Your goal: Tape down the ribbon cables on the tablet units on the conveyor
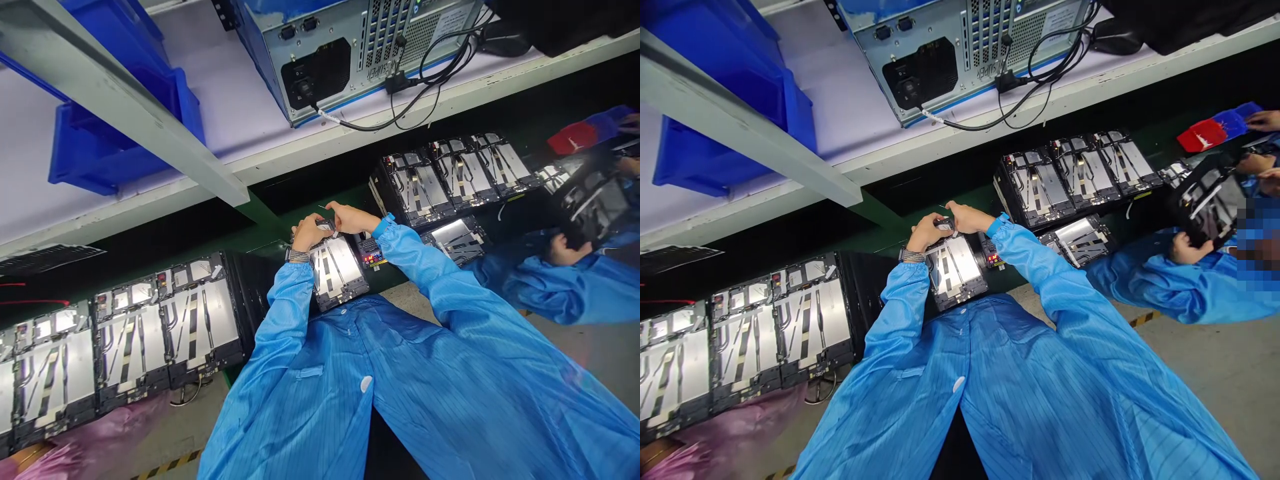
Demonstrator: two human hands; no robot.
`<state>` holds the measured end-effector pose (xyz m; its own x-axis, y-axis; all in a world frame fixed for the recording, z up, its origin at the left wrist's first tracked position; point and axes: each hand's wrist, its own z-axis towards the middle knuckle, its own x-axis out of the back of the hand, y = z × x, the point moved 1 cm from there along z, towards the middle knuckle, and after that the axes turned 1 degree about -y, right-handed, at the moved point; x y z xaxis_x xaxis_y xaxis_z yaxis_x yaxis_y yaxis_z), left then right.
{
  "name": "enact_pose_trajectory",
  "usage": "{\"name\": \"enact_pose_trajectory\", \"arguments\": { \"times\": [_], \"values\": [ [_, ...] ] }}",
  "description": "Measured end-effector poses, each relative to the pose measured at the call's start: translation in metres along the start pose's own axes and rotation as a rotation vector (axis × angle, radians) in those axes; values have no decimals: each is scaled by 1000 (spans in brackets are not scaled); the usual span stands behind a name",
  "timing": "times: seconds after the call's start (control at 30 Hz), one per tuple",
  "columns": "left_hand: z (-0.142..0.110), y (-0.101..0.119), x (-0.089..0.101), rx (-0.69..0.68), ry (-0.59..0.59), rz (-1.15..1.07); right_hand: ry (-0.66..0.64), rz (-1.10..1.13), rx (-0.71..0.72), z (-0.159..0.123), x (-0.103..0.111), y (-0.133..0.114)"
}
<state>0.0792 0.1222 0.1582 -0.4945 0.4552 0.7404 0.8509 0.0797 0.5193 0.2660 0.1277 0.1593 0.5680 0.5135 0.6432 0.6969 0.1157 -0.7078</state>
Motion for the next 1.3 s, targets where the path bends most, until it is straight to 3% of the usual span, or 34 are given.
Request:
{"name": "enact_pose_trajectory", "arguments": {
  "times": [0.33, 0.67, 1.3],
  "values": [
    [0, -3, -1, -9, -15, -11, 51, -58, 9, 2, -5, 0],
    [-2, -1, 0, -32, -6, -19, -6, -28, 14, -8, 10, -13],
    [1, -3, -1, -41, 19, -31, 6, -292, -92, -6, -5, -26]
  ]
}}
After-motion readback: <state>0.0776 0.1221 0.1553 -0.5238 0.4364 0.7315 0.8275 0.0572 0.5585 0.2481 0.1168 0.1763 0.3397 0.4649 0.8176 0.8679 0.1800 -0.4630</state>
